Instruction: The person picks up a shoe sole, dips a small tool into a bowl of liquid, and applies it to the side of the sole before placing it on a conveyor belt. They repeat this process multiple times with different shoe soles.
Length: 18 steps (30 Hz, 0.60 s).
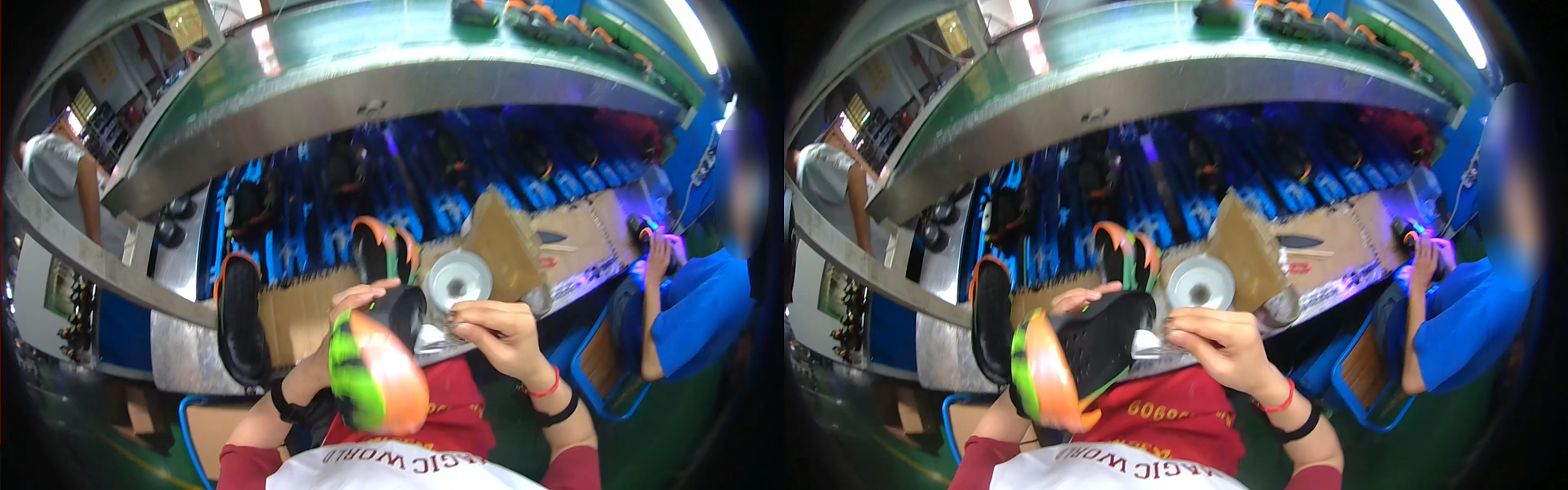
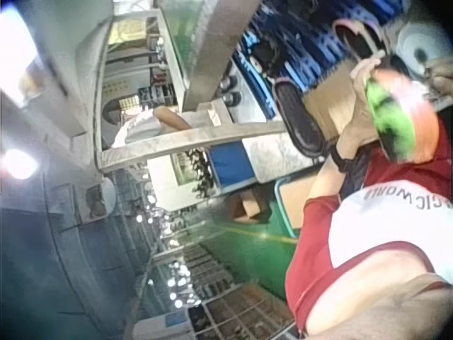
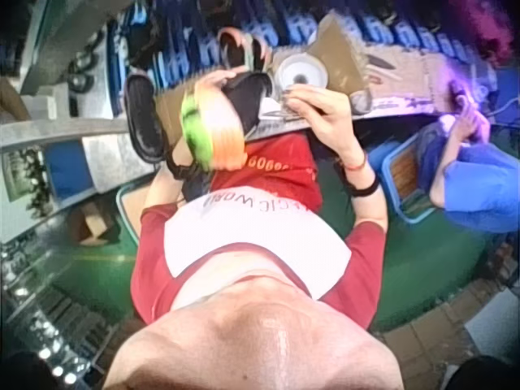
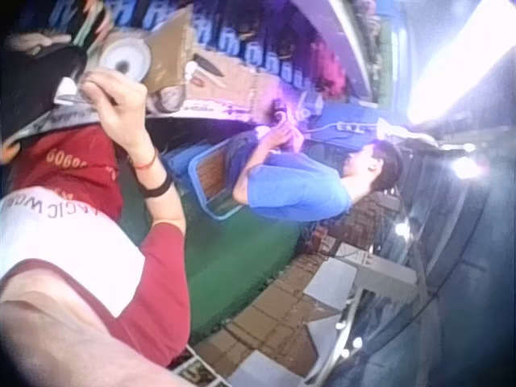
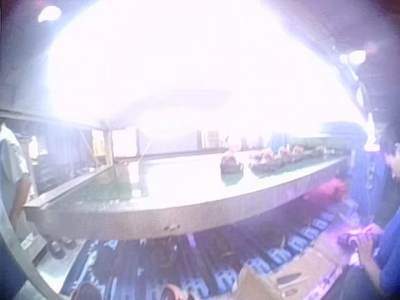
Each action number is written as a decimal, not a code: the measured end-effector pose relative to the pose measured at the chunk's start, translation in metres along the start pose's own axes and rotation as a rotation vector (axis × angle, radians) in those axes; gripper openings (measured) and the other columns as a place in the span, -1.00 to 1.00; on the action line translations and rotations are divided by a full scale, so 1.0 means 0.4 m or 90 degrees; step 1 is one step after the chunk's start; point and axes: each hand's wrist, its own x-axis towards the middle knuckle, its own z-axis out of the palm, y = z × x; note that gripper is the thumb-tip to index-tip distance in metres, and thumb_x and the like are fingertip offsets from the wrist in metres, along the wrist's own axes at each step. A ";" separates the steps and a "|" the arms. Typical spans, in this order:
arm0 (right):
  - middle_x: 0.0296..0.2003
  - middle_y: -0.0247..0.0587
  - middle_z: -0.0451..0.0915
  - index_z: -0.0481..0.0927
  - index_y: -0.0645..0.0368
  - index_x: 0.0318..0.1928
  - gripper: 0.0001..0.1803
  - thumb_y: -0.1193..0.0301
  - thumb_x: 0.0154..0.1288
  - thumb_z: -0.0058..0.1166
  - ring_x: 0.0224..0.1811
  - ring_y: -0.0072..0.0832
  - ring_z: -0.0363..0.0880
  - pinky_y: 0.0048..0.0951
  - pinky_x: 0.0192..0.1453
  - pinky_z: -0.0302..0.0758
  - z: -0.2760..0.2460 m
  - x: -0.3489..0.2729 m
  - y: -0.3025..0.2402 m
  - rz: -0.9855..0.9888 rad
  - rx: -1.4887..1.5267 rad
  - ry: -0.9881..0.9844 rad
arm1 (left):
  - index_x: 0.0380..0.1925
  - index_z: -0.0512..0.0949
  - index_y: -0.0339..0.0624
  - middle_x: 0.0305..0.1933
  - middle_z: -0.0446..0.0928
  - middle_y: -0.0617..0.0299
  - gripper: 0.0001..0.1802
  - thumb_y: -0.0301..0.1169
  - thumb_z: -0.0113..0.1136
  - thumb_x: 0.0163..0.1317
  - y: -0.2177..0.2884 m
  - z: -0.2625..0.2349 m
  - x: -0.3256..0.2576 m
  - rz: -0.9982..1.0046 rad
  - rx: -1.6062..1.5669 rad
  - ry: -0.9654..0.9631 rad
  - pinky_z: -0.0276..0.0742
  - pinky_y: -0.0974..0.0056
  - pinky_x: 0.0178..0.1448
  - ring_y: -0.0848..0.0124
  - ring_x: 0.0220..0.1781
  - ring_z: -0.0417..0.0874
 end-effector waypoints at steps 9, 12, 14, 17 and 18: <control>-0.51 -0.53 0.48 0.66 0.38 -0.23 -0.85 0.52 0.30 0.13 -0.58 -0.86 0.17 -0.72 -0.55 -0.03 -0.164 -0.202 -0.055 0.200 0.013 0.451 | 0.35 0.03 -0.13 -0.02 0.48 0.11 -0.37 -0.25 -0.02 0.37 0.208 0.091 0.593 -0.055 -0.465 0.097 0.49 0.16 0.14 0.28 0.02 0.54; -0.53 -0.55 0.46 0.66 0.37 -0.24 -0.85 0.51 0.31 0.13 -0.59 -0.85 0.16 -0.72 -0.54 -0.04 -0.167 -0.200 -0.059 0.198 0.022 0.419 | 0.29 0.15 -0.32 0.31 0.25 -0.14 -0.36 -0.03 -0.20 0.43 0.238 0.065 0.646 -0.211 -0.592 0.180 0.34 -0.07 0.36 -0.02 0.22 0.45; -0.53 -0.55 0.46 0.65 0.37 -0.24 -0.85 0.50 0.31 0.13 -0.59 -0.85 0.15 -0.72 -0.54 -0.04 -0.162 -0.204 -0.042 0.224 0.035 0.408 | 0.32 0.12 -0.32 0.26 0.28 -0.14 -0.35 -0.05 -0.15 0.43 0.239 0.102 0.583 -0.271 -0.432 0.167 0.52 0.06 0.19 0.07 0.17 0.49; -0.48 -0.50 0.50 0.64 0.39 -0.26 -0.85 0.50 0.31 0.13 -0.56 -0.83 0.21 -0.73 -0.52 0.03 -0.130 -0.189 0.000 0.254 0.060 0.339 | 0.26 0.22 -0.22 0.06 0.35 0.09 -0.43 -0.26 0.12 0.33 0.174 0.100 0.342 -0.246 -0.113 0.107 0.47 0.31 0.01 0.36 -0.05 0.46; -0.43 -0.42 0.55 0.64 0.41 -0.27 -0.86 0.52 0.29 0.15 -0.52 -0.80 0.28 -0.73 -0.48 0.11 -0.114 -0.180 0.010 0.256 0.051 0.311 | 0.23 0.27 -0.18 -0.02 0.35 0.18 -0.42 -0.33 0.22 0.26 0.155 0.094 0.255 -0.210 0.042 0.125 0.43 0.36 -0.04 0.44 -0.11 0.42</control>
